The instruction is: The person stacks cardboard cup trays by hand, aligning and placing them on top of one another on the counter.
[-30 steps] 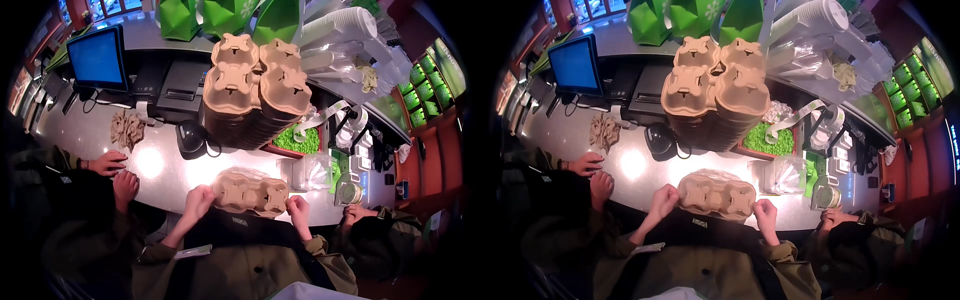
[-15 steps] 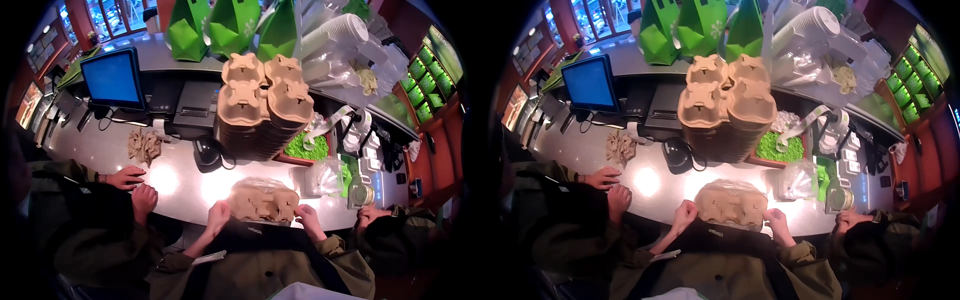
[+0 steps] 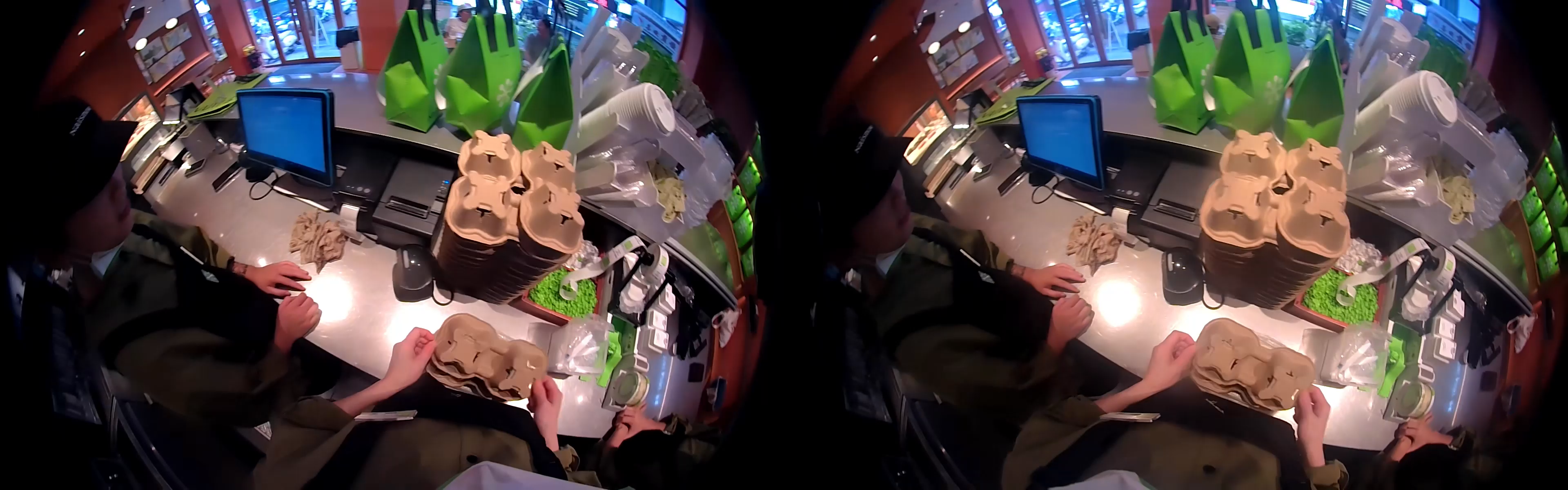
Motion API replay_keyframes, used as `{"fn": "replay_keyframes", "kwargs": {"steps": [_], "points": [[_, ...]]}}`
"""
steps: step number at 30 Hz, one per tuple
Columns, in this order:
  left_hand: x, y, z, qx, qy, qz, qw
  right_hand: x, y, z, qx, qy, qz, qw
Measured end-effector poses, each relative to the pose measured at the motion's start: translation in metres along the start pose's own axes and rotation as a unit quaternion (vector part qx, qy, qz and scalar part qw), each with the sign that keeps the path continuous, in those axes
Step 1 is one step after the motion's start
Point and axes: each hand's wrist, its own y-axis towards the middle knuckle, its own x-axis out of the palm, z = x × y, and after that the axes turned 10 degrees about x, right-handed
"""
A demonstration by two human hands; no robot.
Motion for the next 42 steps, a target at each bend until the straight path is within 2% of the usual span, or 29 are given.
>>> {"fn": "replay_keyframes", "kwargs": {"steps": [3, 5, 6, 9, 11, 12, 13, 15, 17, 19, 21, 23, 24, 25, 27, 28, 29, 30, 32, 33, 34, 35, 36, 37, 38, 39, 40, 42], "points": [[0.003, 0.005, 0.023, 0.047, -0.099, 0.037, 0.993, 0.000, -0.012, -0.038, -0.129, 0.014, 0.000, 0.992], [0.007, 0.011, 0.041, 0.097, -0.122, 0.063, 0.986, 0.000, -0.012, -0.057, -0.214, -0.001, 0.060, 0.975], [0.008, 0.016, 0.059, 0.155, -0.107, 0.086, 0.978, 0.005, -0.014, -0.074, -0.268, -0.009, 0.091, 0.959], [-0.005, 0.041, 0.101, 0.333, 0.079, 0.081, 0.936, 0.016, -0.015, -0.125, -0.409, 0.006, 0.064, 0.910], [-0.008, 0.062, 0.127, 0.313, 0.018, 0.115, 0.943, 0.018, -0.005, -0.158, -0.463, -0.004, 0.068, 0.884], [-0.011, 0.080, 0.139, 0.370, -0.001, 0.130, 0.920, 0.023, 0.000, -0.178, -0.504, -0.029, 0.100, 0.858], [-0.016, 0.103, 0.150, 0.425, 0.023, 0.137, 0.895, 0.026, 0.005, -0.200, -0.505, -0.043, 0.095, 0.857], [-0.026, 0.142, 0.186, 0.402, -0.022, 0.090, 0.911, 0.039, 0.014, -0.247, -0.515, -0.062, 0.087, 0.850], [-0.030, 0.185, 0.211, 0.373, -0.046, 0.050, 0.925, 0.057, 0.030, -0.287, -0.488, -0.057, 0.061, 0.869], [-0.034, 0.233, 0.203, 0.348, -0.029, 0.000, 0.937, 0.060, 0.078, -0.306, -0.527, -0.194, 0.132, 0.817], [-0.028, 0.263, 0.177, 0.312, 0.017, 0.026, 0.950, 0.063, 0.114, -0.309, -0.529, -0.310, 0.204, 0.763], [-0.020, 0.286, 0.148, 0.345, 0.041, 0.051, 0.936, 0.071, 0.127, -0.315, -0.514, -0.415, 0.239, 0.712], [-0.016, 0.290, 0.142, 0.343, 0.052, 0.051, 0.937, 0.074, 0.136, -0.317, -0.521, -0.404, 0.241, 0.712], [-0.010, 0.295, 0.135, 0.346, 0.056, 0.057, 0.935, 0.074, 0.145, -0.320, -0.476, -0.444, 0.243, 0.719], [-0.006, 0.304, 0.124, 0.314, 0.124, 0.032, 0.941, 0.075, 0.161, -0.324, -0.388, -0.521, 0.231, 0.724], [-0.003, 0.304, 0.120, 0.295, 0.156, 0.037, 0.942, 0.077, 0.158, -0.325, -0.366, -0.577, 0.213, 0.698], [-0.002, 0.303, 0.118, 0.274, 0.187, 0.047, 0.942, 0.078, 0.162, -0.320, -0.362, -0.569, 0.197, 0.712], [-0.005, 0.301, 0.120, 0.252, 0.193, 0.035, 0.947, 0.074, 0.184, -0.316, -0.352, -0.591, 0.169, 0.706], [-0.006, 0.296, 0.115, 0.235, 0.162, 0.024, 0.958, 0.077, 0.165, -0.316, -0.310, -0.624, 0.112, 0.709], [-0.006, 0.297, 0.109, 0.243, 0.124, 0.026, 0.962, 0.063, 0.192, -0.317, -0.297, -0.619, 0.111, 0.719], [-0.009, 0.286, 0.120, 0.197, 0.173, 0.041, 0.964, 0.069, 0.159, -0.323, -0.283, -0.618, 0.140, 0.721], [-0.013, 0.275, 0.122, 0.252, 0.122, 0.081, 0.956, 0.059, 0.164, -0.323, -0.346, -0.593, 0.135, 0.714], [-0.018, 0.263, 0.119, 0.303, 0.073, 0.123, 0.942, 0.065, 0.125, -0.316, -0.449, -0.500, 0.127, 0.729], [-0.025, 0.247, 0.115, 0.352, 0.028, 0.168, 0.920, 0.058, 0.110, -0.304, -0.534, -0.436, 0.123, 0.714], [-0.032, 0.220, 0.113, 0.328, -0.013, 0.171, 0.929, 0.054, 0.085, -0.287, -0.562, -0.353, 0.072, 0.745], [-0.035, 0.187, 0.107, 0.307, -0.055, 0.170, 0.935, 0.051, 0.047, -0.269, -0.522, -0.340, 0.036, 0.782], [-0.035, 0.151, 0.094, 0.246, -0.078, 0.144, 0.955, 0.042, 0.029, -0.244, -0.501, -0.312, 0.019, 0.807], [-0.025, 0.086, 0.058, 0.132, -0.021, 0.070, 0.988, 0.010, 0.025, -0.170, -0.422, -0.238, 0.035, 0.874]]}}
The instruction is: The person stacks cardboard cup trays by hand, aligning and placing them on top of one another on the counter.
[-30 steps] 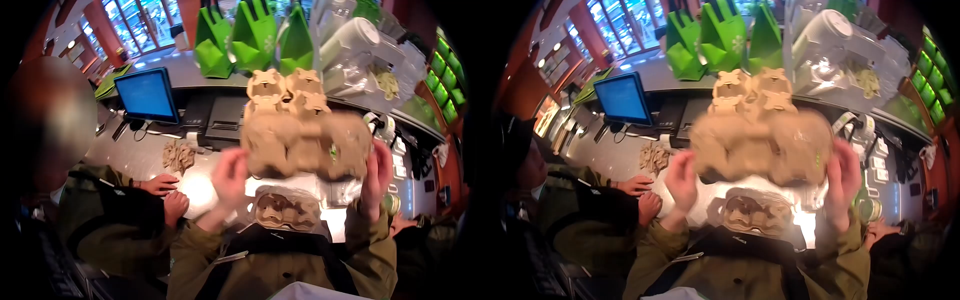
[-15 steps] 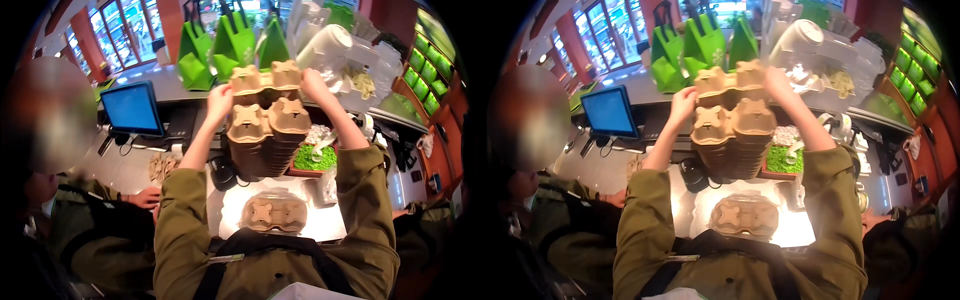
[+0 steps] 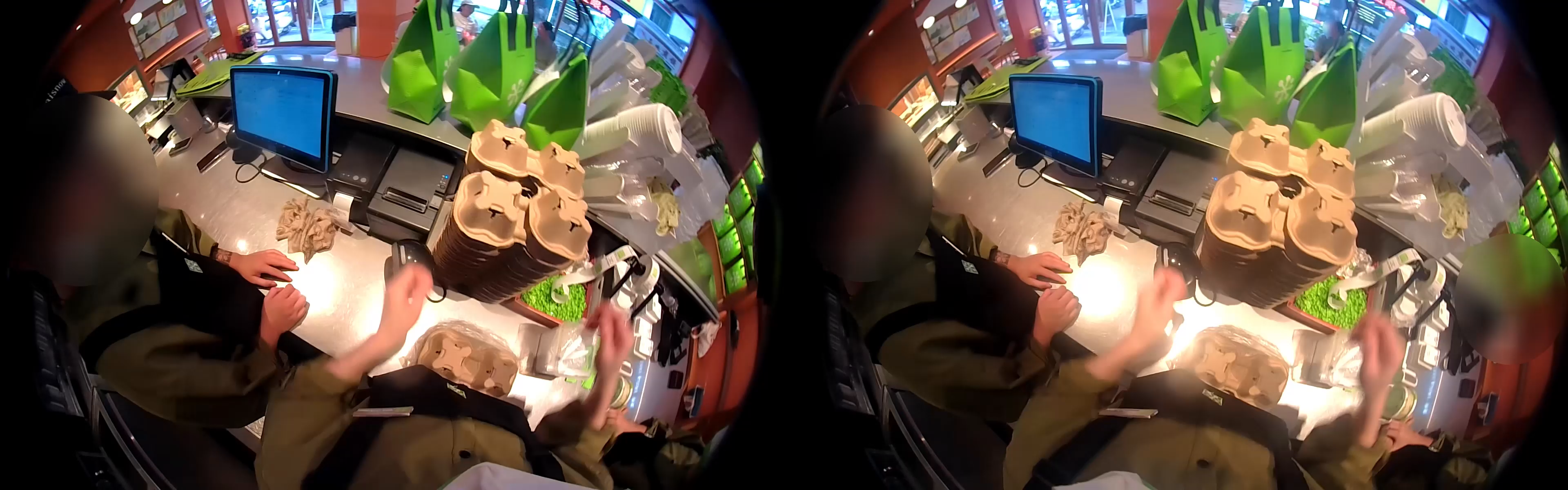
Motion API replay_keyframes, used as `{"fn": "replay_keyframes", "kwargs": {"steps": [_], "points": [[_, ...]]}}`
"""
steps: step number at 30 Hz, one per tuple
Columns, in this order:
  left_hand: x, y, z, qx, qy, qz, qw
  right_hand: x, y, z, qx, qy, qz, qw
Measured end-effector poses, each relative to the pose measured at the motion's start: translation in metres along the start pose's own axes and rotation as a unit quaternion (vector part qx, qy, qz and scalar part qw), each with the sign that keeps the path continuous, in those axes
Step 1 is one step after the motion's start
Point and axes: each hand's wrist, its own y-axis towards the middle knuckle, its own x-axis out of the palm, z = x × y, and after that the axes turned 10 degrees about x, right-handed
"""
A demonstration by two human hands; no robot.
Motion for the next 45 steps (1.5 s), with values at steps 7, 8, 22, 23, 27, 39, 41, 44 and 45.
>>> {"fn": "replay_keyframes", "kwargs": {"steps": [7, 8, 22, 23, 27, 39, 41, 44, 45], "points": [[0.014, -0.128, -0.078, -0.019, 0.203, -0.120, 0.972, 0.081, -0.158, 0.149, 0.415, 0.104, 0.060, 0.902], [0.012, -0.119, -0.063, -0.068, 0.168, -0.115, 0.977, 0.083, -0.160, 0.149, 0.396, 0.082, 0.047, 0.913], [0.008, -0.099, -0.061, -0.122, 0.181, -0.173, 0.960, 0.054, -0.141, 0.112, 0.511, 0.230, -0.008, 0.828], [0.007, -0.099, -0.057, -0.111, 0.165, -0.159, 0.967, 0.049, -0.138, 0.097, 0.486, 0.241, 0.009, 0.840], [0.007, -0.093, -0.048, -0.089, 0.125, -0.112, 0.982, 0.045, -0.144, 0.099, 0.419, 0.218, -0.054, 0.880], [0.016, 0.122, 0.099, 0.232, -0.079, 0.000, 0.970, 0.070, -0.016, -0.014, 0.104, 0.168, -0.162, 0.967], [0.023, 0.150, 0.098, 0.277, 0.001, -0.053, 0.960, 0.099, 0.024, -0.025, 0.141, 0.427, -0.163, 0.878], [0.035, 0.167, 0.083, 0.274, 0.042, -0.110, 0.954, 0.128, 0.054, -0.038, 0.209, 0.465, -0.123, 0.851], [0.037, 0.166, 0.079, 0.250, 0.081, -0.123, 0.957, 0.135, 0.058, -0.040, 0.226, 0.477, -0.116, 0.841]]}}
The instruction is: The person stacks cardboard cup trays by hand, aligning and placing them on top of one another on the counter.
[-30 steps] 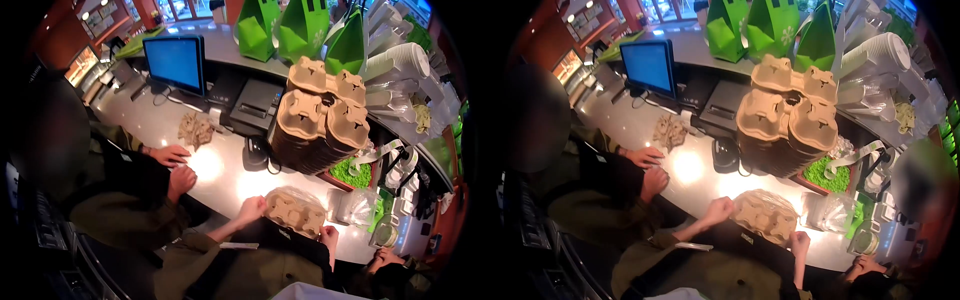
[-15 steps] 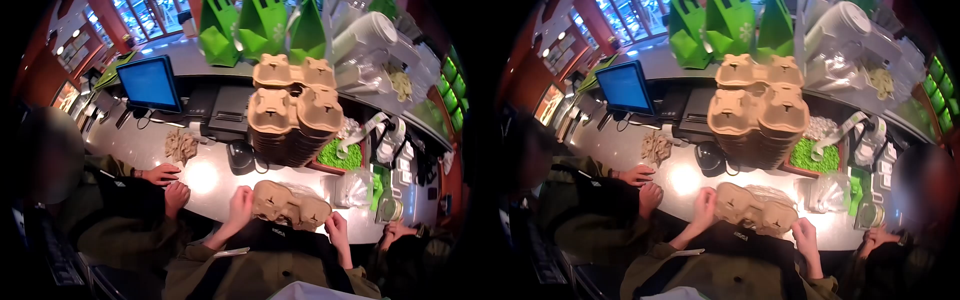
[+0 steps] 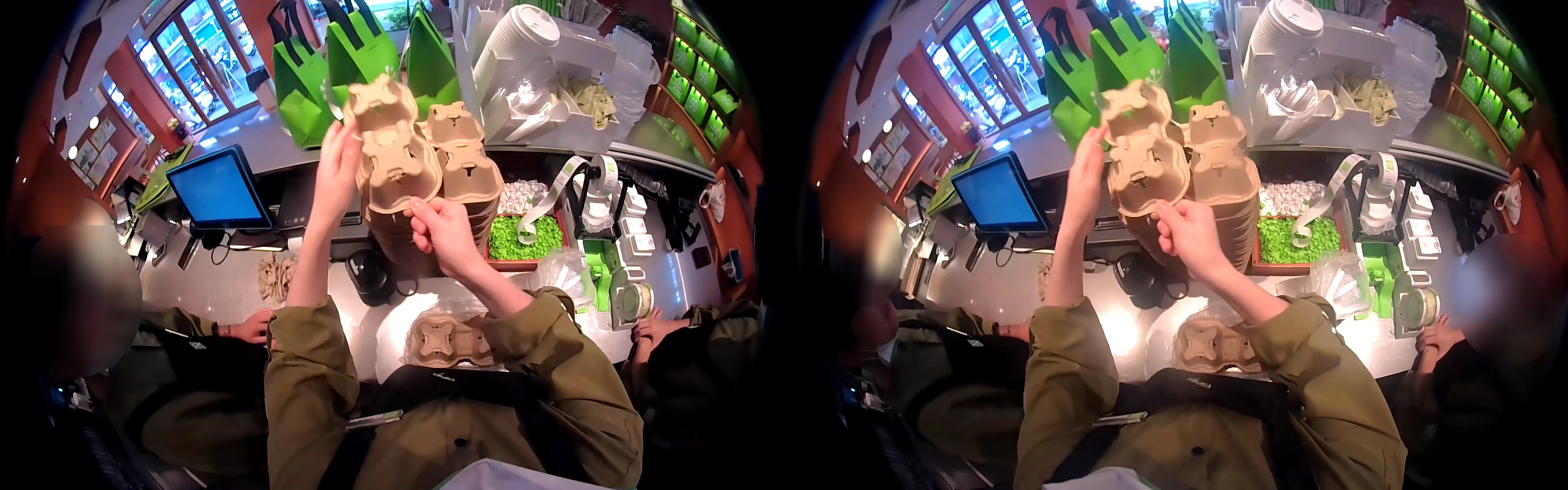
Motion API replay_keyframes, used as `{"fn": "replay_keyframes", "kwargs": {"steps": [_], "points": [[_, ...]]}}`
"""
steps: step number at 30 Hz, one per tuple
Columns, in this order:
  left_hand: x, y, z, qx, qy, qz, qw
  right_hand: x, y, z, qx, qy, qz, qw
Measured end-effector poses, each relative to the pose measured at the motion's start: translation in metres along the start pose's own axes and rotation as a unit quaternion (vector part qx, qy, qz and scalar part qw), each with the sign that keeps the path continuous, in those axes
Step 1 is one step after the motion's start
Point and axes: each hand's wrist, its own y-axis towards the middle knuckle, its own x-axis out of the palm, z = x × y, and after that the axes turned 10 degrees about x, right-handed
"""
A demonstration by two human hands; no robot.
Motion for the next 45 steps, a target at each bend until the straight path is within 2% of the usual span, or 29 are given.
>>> {"fn": "replay_keyframes", "kwargs": {"steps": [2, 6, 7, 10, 11, 12, 14, 16, 18, 20, 22, 24, 26, 29, 30, 32, 34, 37, 38, 39, 40, 41, 42, 43, 44, 45], "points": [[0.002, -0.001, -0.016, -0.016, -0.030, -0.065, 0.997, 0.004, 0.005, 0.008, 0.007, 0.015, 0.005, 1.000], [0.005, -0.013, -0.022, -0.115, -0.087, -0.072, 0.987, 0.003, 0.009, 0.016, 0.073, 0.036, -0.028, 0.996], [0.008, -0.017, -0.023, -0.133, -0.125, -0.041, 0.982, 0.002, 0.010, 0.019, 0.081, 0.029, -0.030, 0.996], [0.016, -0.027, -0.029, -0.137, -0.089, 0.017, 0.986, -0.002, -0.004, 0.024, 0.113, -0.040, -0.052, 0.991], [0.015, -0.030, -0.028, -0.069, 0.011, 0.060, 0.996, -0.009, -0.011, 0.026, 0.115, -0.079, -0.066, 0.988], [0.014, -0.031, -0.010, -0.006, 0.029, 0.116, 0.993, -0.017, -0.018, 0.027, 0.117, -0.119, -0.081, 0.983], [0.004, -0.031, 0.035, 0.063, -0.022, 0.150, 0.986, -0.033, -0.038, 0.028, 0.130, -0.138, -0.107, 0.976], [-0.008, -0.030, 0.088, 0.147, -0.075, 0.142, 0.976, -0.051, -0.060, 0.030, 0.169, -0.152, -0.103, 0.968], [-0.008, -0.019, 0.126, 0.328, -0.160, 0.116, 0.924, -0.072, -0.077, 0.040, 0.192, -0.194, -0.089, 0.958], [-0.005, -0.015, 0.142, 0.424, -0.188, 0.090, 0.881, -0.094, -0.096, 0.051, 0.241, -0.250, -0.054, 0.936], [0.000, -0.014, 0.141, 0.453, -0.188, 0.082, 0.868, -0.122, -0.111, 0.074, 0.231, -0.212, -0.011, 0.949], [0.004, -0.015, 0.135, 0.463, -0.190, 0.077, 0.863, -0.140, -0.125, 0.084, 0.267, -0.278, 0.088, 0.919], [0.008, -0.017, 0.130, 0.462, -0.193, 0.076, 0.862, -0.155, -0.138, 0.096, 0.189, -0.318, 0.120, 0.921], [0.013, -0.021, 0.126, 0.469, -0.201, 0.084, 0.856, -0.173, -0.151, 0.122, 0.091, -0.328, 0.226, 0.913], [0.015, -0.023, 0.126, 0.474, -0.205, 0.087, 0.852, -0.166, -0.154, 0.112, 0.164, -0.273, 0.259, 0.912], [0.016, -0.026, 0.124, 0.474, -0.209, 0.087, 0.851, -0.173, -0.156, 0.129, 0.083, -0.254, 0.302, 0.915], [0.018, -0.033, 0.120, 0.466, -0.191, 0.098, 0.859, -0.194, -0.162, 0.150, 0.112, -0.327, 0.332, 0.878], [0.007, -0.056, 0.097, 0.401, -0.115, 0.145, 0.897, -0.202, -0.171, 0.160, 0.100, -0.376, 0.303, 0.870], [0.003, -0.079, 0.084, 0.347, -0.078, 0.161, 0.921, -0.205, -0.160, 0.162, 0.053, -0.351, 0.297, 0.886], [0.003, -0.109, 0.070, 0.247, -0.052, 0.149, 0.956, -0.200, -0.158, 0.156, 0.081, -0.352, 0.310, 0.880], [0.017, -0.141, 0.058, 0.082, -0.044, 0.116, 0.989, -0.195, -0.158, 0.152, 0.111, -0.350, 0.325, 0.872], [0.030, -0.173, 0.047, -0.107, -0.014, 0.056, 0.993, -0.198, -0.159, 0.157, 0.112, -0.324, 0.328, 0.880], [0.044, -0.206, 0.035, -0.264, 0.019, -0.020, 0.964, -0.199, -0.159, 0.151, 0.167, -0.328, 0.321, 0.873], [0.054, -0.249, 0.018, -0.333, -0.020, -0.017, 0.942, -0.203, -0.160, 0.152, 0.161, -0.343, 0.311, 0.872], [0.056, -0.263, 0.023, -0.408, -0.035, -0.056, 0.911, -0.207, -0.159, 0.152, 0.155, -0.360, 0.299, 0.870], [0.059, -0.289, 0.015, -0.407, -0.019, -0.074, 0.910, -0.209, -0.158, 0.153, 0.147, -0.360, 0.292, 0.874]]}}
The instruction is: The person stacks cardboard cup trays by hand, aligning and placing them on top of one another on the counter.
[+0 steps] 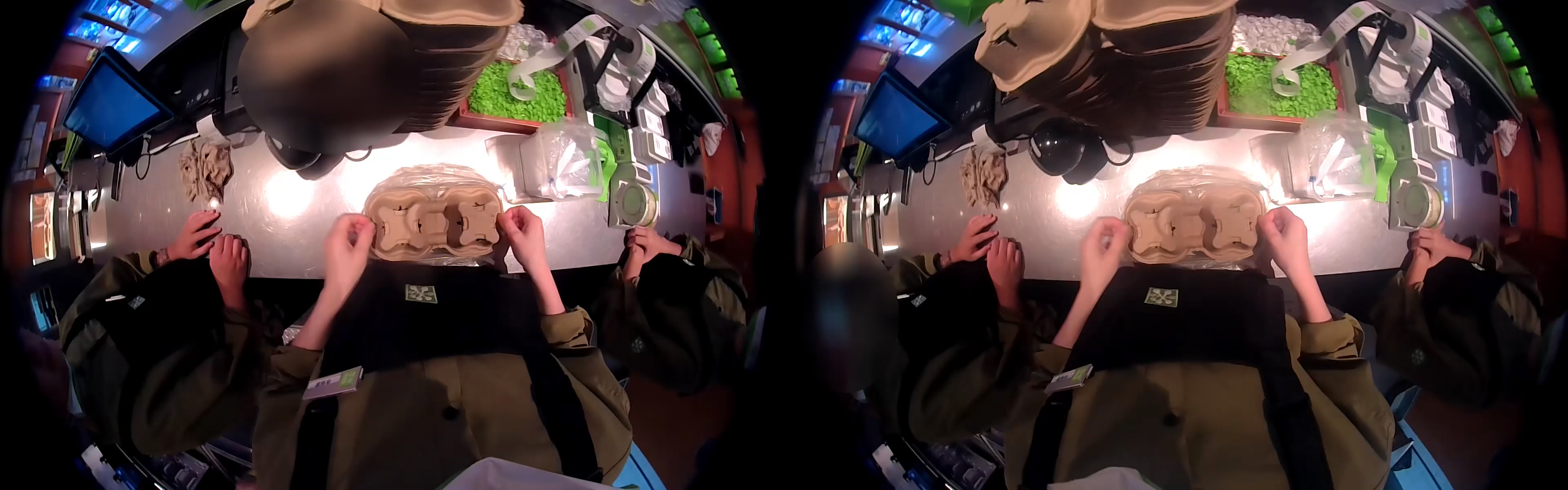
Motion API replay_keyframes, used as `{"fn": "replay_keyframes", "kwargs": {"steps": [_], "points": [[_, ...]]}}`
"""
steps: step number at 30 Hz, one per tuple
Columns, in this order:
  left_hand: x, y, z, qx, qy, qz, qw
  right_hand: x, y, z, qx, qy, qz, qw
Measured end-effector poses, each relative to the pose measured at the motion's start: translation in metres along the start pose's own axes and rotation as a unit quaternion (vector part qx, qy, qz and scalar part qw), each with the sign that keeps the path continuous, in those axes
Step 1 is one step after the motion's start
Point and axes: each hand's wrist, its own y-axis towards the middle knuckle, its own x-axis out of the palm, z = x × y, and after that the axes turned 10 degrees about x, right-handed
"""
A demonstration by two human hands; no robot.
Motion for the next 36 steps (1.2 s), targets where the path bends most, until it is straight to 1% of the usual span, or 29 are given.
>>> {"fn": "replay_keyframes", "kwargs": {"steps": [1, 4, 7, 8, 11, 13, 14, 15, 17, 19, 21, 22, 25, 28, 30, 33, 35, 36], "points": [[0.005, -0.008, -0.020, 0.000, 0.021, -0.007, 1.000, -0.002, 0.000, -0.006, 0.005, -0.018, -0.004, 1.000], [0.011, -0.010, -0.019, -0.023, 0.047, 0.041, 0.998, -0.009, 0.002, -0.023, 0.004, -0.072, -0.015, 0.997], [0.006, -0.008, -0.020, -0.060, 0.051, 0.019, 0.997, -0.013, 0.004, -0.035, 0.022, -0.094, -0.045, 0.994], [0.006, -0.008, -0.021, -0.062, 0.058, 0.018, 0.996, -0.013, 0.007, -0.029, 0.007, -0.100, -0.042, 0.994], [0.005, -0.008, -0.026, -0.069, 0.089, 0.021, 0.993, -0.016, 0.010, -0.025, -0.014, -0.094, -0.047, 0.994], [0.007, -0.007, -0.021, -0.069, 0.122, 0.022, 0.990, -0.014, 0.005, -0.028, 0.039, -0.017, -0.070, 0.997], [0.006, -0.008, -0.012, -0.066, 0.136, 0.017, 0.988, -0.012, 0.005, -0.019, 0.037, -0.021, -0.056, 0.998], [0.009, -0.008, -0.018, -0.056, 0.134, 0.022, 0.989, -0.010, 0.006, -0.014, 0.029, -0.022, -0.042, 0.998], [0.008, -0.007, -0.017, -0.030, 0.190, 0.007, 0.981, -0.007, 0.000, -0.020, 0.047, 0.008, -0.060, 0.997], [0.003, -0.005, -0.001, -0.031, 0.214, -0.015, 0.976, -0.006, -0.003, -0.023, 0.043, 0.005, -0.054, 0.998], [-0.004, 0.001, 0.008, -0.011, 0.187, -0.014, 0.982, -0.007, -0.006, -0.028, 0.013, 0.029, -0.039, 0.999], [-0.008, 0.001, 0.015, 0.001, 0.174, -0.010, 0.985, -0.011, -0.013, -0.041, 0.026, 0.075, -0.057, 0.995], [-0.013, 0.000, 0.027, 0.018, 0.126, 0.005, 0.992, -0.011, -0.020, -0.052, -0.013, 0.121, -0.032, 0.992], [-0.015, -0.001, 0.031, 0.023, 0.048, 0.024, 0.998, -0.019, -0.033, -0.075, 0.016, 0.178, -0.064, 0.982], [-0.020, -0.004, 0.039, 0.040, -0.003, 0.027, 0.999, -0.025, -0.034, -0.078, 0.018, 0.154, -0.059, 0.986], [-0.015, -0.009, 0.022, 0.090, 0.046, 0.008, 0.995, -0.029, -0.034, -0.075, 0.042, 0.134, -0.061, 0.988], [-0.007, -0.015, 0.005, 0.069, 0.042, 0.004, 0.997, -0.026, -0.025, -0.057, 0.048, 0.138, -0.073, 0.987], [-0.004, -0.016, 0.002, 0.059, 0.040, 0.003, 0.997, -0.024, -0.025, -0.054, 0.049, 0.125, -0.062, 0.989]]}}
